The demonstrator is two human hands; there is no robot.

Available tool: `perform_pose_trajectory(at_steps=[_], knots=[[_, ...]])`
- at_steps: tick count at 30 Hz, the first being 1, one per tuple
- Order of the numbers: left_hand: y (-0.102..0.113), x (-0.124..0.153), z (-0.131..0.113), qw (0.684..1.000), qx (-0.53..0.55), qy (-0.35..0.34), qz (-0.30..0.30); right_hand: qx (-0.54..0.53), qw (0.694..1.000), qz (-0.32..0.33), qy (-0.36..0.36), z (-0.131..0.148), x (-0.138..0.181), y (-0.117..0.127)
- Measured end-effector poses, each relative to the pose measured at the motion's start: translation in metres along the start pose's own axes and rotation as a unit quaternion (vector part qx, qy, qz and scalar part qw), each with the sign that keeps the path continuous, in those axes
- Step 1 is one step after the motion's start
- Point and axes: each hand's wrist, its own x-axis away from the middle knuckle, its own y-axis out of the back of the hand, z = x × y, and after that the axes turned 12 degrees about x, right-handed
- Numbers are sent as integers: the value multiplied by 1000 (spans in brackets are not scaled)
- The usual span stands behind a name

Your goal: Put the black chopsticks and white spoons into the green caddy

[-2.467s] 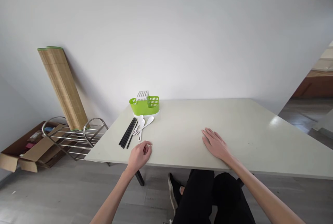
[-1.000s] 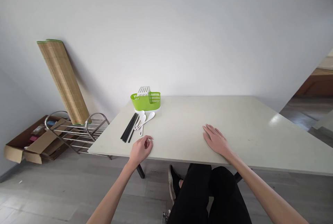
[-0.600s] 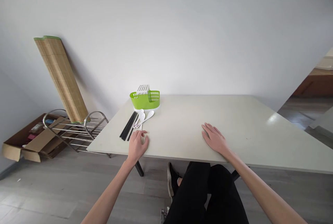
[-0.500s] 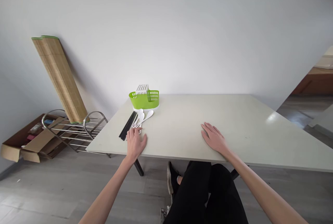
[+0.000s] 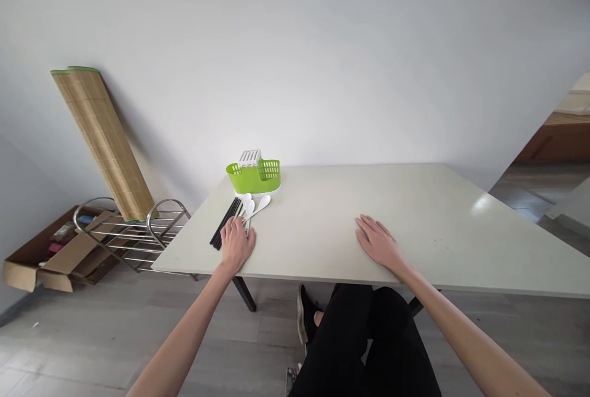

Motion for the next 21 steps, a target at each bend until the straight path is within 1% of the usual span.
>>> perform_pose_trajectory(at_steps=[6, 13, 21], knots=[[2, 0, -3, 999, -35, -8, 5, -2, 1000, 6, -1, 1, 1, 4], [1, -1, -1, 999, -33, 4, 4, 6, 1000, -1, -4, 3, 1, 5], [1, -1, -2, 999, -42, -22, 0, 5, 1000, 0, -7, 4, 2, 10]])
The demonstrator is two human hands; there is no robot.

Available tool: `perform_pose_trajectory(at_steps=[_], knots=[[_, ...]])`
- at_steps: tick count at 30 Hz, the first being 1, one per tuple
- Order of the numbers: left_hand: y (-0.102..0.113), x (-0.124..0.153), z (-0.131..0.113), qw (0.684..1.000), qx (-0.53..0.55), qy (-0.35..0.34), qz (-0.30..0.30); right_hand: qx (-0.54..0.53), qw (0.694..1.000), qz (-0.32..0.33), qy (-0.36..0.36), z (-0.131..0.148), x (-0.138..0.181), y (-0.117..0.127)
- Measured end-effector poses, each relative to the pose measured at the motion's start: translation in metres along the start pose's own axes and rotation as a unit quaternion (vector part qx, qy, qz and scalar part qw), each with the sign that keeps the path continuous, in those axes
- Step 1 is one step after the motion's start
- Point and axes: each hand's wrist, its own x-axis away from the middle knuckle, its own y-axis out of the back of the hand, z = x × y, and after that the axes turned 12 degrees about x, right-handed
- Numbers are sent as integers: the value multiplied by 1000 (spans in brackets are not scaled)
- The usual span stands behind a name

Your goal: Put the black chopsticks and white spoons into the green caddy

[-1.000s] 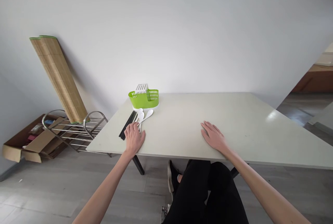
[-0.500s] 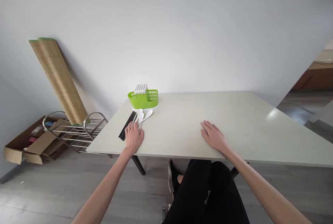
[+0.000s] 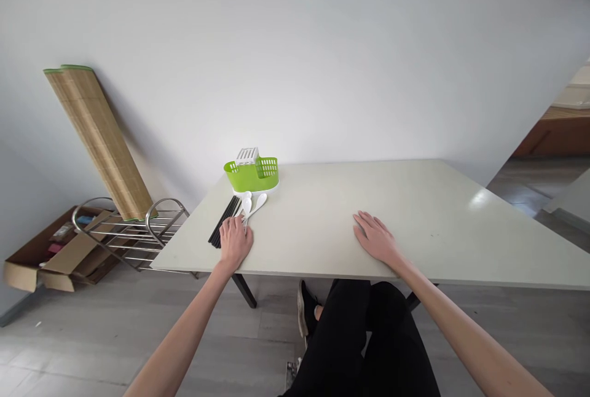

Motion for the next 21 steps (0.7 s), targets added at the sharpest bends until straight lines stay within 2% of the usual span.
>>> perform_pose_trajectory(at_steps=[11, 21], knots=[[4, 0, -2, 1000, -11, -18, 14, -3, 1000, -3, 12, -4, -2, -6], [8, 0, -5, 998, 21, -47, 34, -8, 1000, -13, 9, -5, -2, -7]])
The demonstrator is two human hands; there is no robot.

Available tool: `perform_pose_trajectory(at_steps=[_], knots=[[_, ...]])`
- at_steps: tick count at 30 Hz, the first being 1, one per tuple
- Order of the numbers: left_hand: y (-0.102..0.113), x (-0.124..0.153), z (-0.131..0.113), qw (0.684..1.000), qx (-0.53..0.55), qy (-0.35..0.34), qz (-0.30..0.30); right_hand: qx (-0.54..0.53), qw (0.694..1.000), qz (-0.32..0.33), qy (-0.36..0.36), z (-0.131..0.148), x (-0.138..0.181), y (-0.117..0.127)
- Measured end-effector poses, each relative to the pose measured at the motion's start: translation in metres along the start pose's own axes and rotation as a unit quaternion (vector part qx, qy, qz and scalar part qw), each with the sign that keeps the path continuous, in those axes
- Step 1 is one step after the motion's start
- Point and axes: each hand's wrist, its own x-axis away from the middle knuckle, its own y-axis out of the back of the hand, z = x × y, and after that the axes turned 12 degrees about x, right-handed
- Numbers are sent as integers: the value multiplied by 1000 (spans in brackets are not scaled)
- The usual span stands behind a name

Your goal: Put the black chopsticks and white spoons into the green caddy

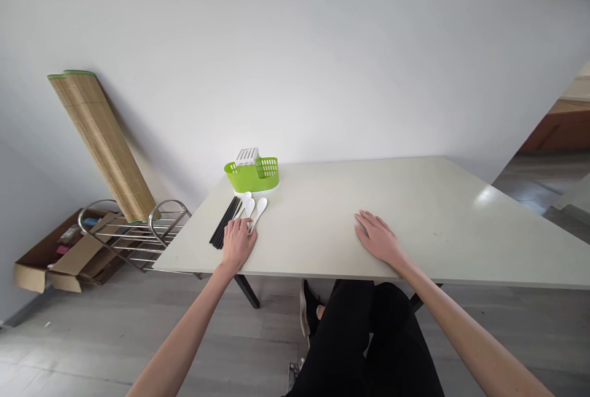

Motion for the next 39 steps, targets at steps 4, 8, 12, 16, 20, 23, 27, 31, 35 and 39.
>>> perform_pose_trajectory(at_steps=[4, 8, 12, 16, 20, 23, 27, 31, 35, 39], knots=[[2, 0, -2, 1000, 9, -5, 9, 0, 1000, 0, -4, 2, 0, 3], [2, 0, -1, 1000, 14, -9, 3, -2, 1000, 7, -11, 5, 1, 6], [2, 1, -1, 1000, 13, 0, -1, -6, 1000, 0, -8, 4, 1, 5], [2, 0, 0, 999, 4, 31, -12, -7, 1000, -1, -4, 3, 1, 3], [2, 1, 0, 999, 2, 32, -21, -8, 1000, 4, -3, 3, 2, 3], [2, 3, -2, 1000, 10, 2, -20, -5, 1000, 4, -3, 3, 2, 3], [3, 1, -8, 999, 15, -41, 1, -3, 1000, -6, 0, 2, 4, 1], [7, -20, -13, 998, 21, -61, 3, 1, 1000, -1, -2, 2, 8, 2], [23, -65, -13, 998, 38, -41, -30, 3, 1000, 1, -2, 4, 11, 4], [45, -119, -4, 997, 34, -24, -61, 5, 1000, -14, 6, 5, 11, 0]])
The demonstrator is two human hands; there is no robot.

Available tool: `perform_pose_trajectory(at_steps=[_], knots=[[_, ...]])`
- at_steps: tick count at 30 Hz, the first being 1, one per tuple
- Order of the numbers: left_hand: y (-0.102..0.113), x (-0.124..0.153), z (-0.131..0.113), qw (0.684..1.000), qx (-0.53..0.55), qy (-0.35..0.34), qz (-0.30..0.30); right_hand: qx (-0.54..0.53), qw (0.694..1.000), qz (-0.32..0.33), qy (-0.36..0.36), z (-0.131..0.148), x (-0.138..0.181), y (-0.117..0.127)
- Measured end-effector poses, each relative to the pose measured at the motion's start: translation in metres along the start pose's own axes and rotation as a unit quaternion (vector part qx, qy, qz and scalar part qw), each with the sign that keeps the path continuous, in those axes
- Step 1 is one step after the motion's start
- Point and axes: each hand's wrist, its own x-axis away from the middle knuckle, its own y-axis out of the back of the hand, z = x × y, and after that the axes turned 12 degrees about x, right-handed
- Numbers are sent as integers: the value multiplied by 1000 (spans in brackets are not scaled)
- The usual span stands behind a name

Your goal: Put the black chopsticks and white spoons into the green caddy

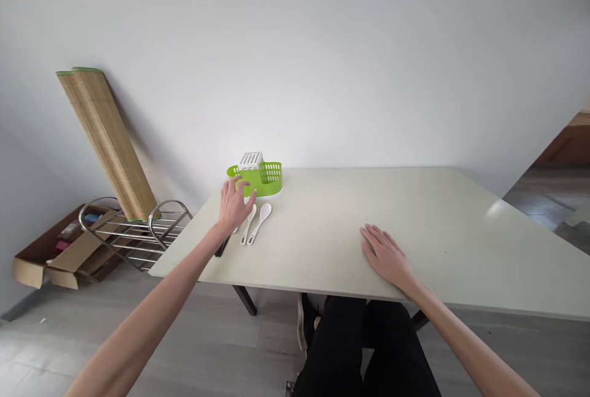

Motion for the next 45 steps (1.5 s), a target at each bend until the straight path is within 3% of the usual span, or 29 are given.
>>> perform_pose_trajectory(at_steps=[7, 16, 33, 45], knots=[[-2, -71, 33, 998, 1, 57, 28, -10, 1000, -12, 2, 0, 0, -7], [-19, -102, 52, 990, 2, 62, 125, -20, 999, -22, -13, 5, 0, -4], [-47, -129, 20, 981, -14, 62, 182, -43, 999, -14, -24, 8, -1, -1], [-63, -147, -49, 967, 21, 20, 252, -50, 998, -21, -17, 10, -2, 10]])
